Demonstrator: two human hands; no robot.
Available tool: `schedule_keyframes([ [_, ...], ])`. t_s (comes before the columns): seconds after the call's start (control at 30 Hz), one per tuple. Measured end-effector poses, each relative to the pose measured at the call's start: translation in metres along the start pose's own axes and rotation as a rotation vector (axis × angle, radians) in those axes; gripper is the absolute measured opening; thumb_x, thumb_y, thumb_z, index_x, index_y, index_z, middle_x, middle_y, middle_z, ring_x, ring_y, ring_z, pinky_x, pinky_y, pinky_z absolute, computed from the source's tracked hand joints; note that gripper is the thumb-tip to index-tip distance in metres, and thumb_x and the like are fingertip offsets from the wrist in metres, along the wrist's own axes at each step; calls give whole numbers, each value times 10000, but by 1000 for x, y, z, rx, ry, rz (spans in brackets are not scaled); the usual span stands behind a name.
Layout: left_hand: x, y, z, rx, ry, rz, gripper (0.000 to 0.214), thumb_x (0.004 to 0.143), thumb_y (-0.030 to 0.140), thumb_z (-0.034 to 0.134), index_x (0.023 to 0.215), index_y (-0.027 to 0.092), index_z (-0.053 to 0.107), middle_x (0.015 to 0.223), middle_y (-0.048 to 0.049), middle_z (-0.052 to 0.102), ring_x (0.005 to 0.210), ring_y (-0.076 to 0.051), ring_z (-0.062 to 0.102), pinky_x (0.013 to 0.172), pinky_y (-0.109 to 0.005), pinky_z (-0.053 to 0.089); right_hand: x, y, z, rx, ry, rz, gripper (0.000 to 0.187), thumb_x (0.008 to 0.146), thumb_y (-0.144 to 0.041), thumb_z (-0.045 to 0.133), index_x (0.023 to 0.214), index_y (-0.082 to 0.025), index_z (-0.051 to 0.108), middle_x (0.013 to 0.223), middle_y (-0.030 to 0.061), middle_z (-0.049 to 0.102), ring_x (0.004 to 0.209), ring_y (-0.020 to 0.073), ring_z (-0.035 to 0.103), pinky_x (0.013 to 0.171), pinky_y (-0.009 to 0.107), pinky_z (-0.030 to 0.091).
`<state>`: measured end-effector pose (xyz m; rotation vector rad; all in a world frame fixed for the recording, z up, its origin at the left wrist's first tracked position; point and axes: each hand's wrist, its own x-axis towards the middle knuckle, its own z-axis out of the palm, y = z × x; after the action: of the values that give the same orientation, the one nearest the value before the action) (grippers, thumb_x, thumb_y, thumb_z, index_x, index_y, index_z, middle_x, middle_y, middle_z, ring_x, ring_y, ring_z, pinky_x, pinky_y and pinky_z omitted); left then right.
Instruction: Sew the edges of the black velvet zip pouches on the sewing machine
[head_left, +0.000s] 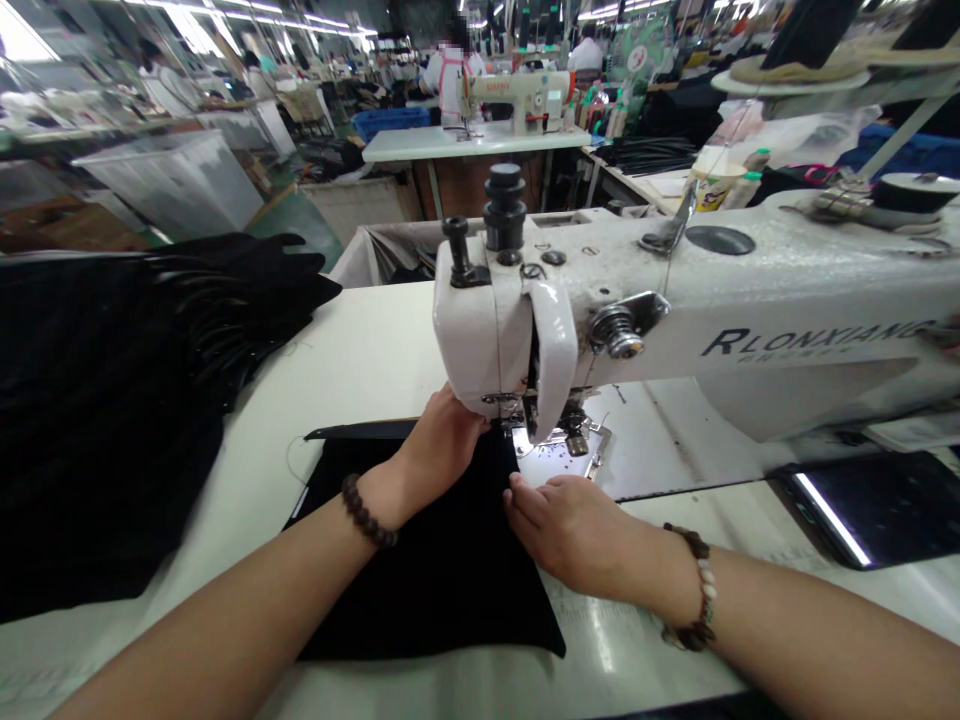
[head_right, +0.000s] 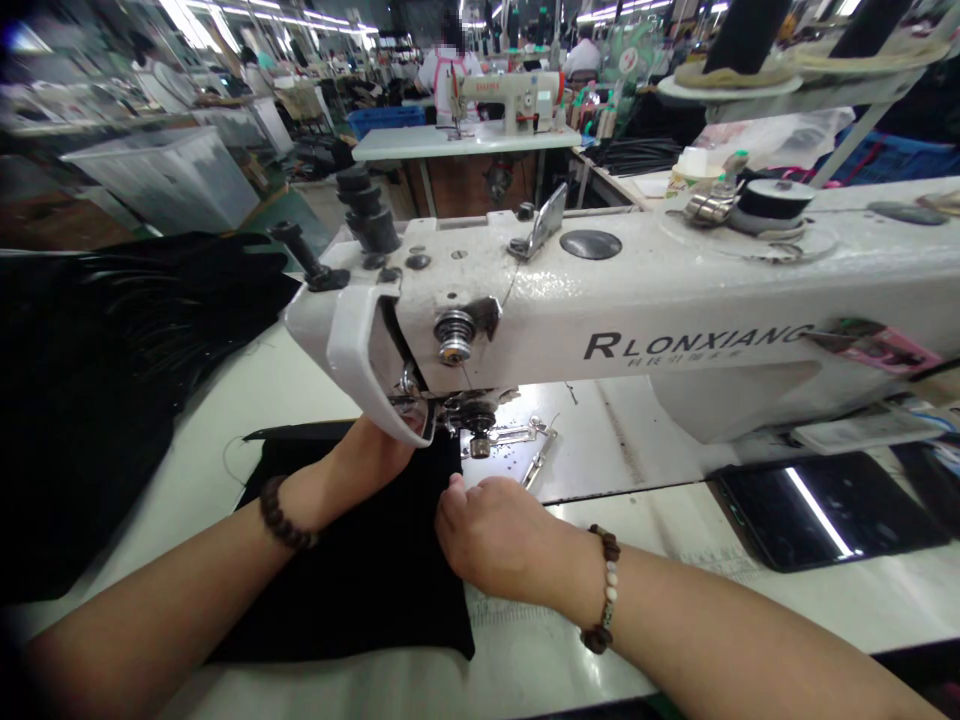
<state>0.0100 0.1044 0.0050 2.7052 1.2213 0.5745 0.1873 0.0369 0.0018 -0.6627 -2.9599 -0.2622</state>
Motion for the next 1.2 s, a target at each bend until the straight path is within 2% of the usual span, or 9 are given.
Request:
schedule_keyframes([
  [0.07, -17, 8, -2, 65, -40, 29, 284, 805, 36, 394, 1016, 93, 575, 1063, -143, 595, 1017, -268, 546, 873, -446, 462, -1, -1, 1, -14, 12, 17, 269, 808, -64, 360, 942, -48, 593, 936, 197, 640, 482, 167, 545, 381, 287, 324],
  [0.17, -41, 18, -1, 79, -82, 167, 314, 791, 2, 378, 1014, 84, 584, 1065, -124, 604, 1001, -224, 557, 884, -378, 479, -2, -2, 1, 9, 5, 39, 265, 805, -82, 366, 938, -59, 594, 956, 189, 639, 519, 180, 561, 391, 293, 341],
  [0.3, -55, 20, 6, 56, -41, 210, 342, 797, -10, 345, 1039, 76, 570, 1104, -107, 600, 1046, -192, 540, 901, -336, 478, -2, -3, 3, 22, -5, 71, 272, 797, -91, 371, 958, -61, 587, 997, 196, 626, 554, 181, 573, 409, 289, 349],
  [0.67, -36, 4, 11, 110, -88, 205, 346, 797, -23, 373, 1050, 84, 585, 1109, -98, 608, 1060, -178, 543, 969, -323, 413, 8, 5, 2, 29, -68, 265, 213, 812, -109, 448, 962, -103, 599, 963, 115, 645, 537, 146, 554, 411, 279, 302],
  [0.9, -27, -8, 12, 71, -198, 144, 335, 826, 29, 440, 1130, 123, 547, 1197, -82, 555, 1143, -179, 475, 1007, -328, 358, 18, 10, 3, 98, -105, 328, 250, 824, -89, 442, 1022, -107, 596, 1094, 141, 605, 646, 168, 599, 439, 270, 362],
  [1.0, -26, -9, 12, 48, -206, 127, 325, 828, 48, 463, 1131, 131, 548, 1203, -82, 550, 1157, -173, 460, 1016, -324, 342, 7, 18, -9, 238, -116, 372, 270, 820, -90, 476, 1063, -140, 584, 1102, 116, 606, 742, 172, 609, 559, 272, 437],
  [1.1, -24, -9, 7, 40, -226, 111, 299, 837, 65, 468, 1112, 134, 562, 1197, -70, 558, 1153, -156, 467, 1017, -293, 337, -18, 35, -24, 461, -109, 325, 394, 719, -184, 662, 1100, -219, 571, 1152, 76, 568, 930, 197, 563, 750, 299, 444],
  [1.13, -23, -8, 4, 39, -245, 110, 285, 846, 81, 466, 1108, 137, 566, 1196, -63, 560, 1151, -149, 469, 1016, -281, 336, -26, 41, -28, 484, -107, 333, 460, 651, -194, 725, 1085, -234, 580, 1177, 77, 540, 978, 213, 536, 770, 306, 434],
  [1.2, -25, -4, -3, 48, -280, 102, 270, 869, 156, 471, 1123, 129, 556, 1214, -74, 547, 1163, -156, 461, 1013, -286, 340, -39, 50, -30, 492, -89, 358, 383, 599, -161, 756, 954, -235, 634, 1117, 65, 545, 964, 208, 518, 734, 291, 420],
])
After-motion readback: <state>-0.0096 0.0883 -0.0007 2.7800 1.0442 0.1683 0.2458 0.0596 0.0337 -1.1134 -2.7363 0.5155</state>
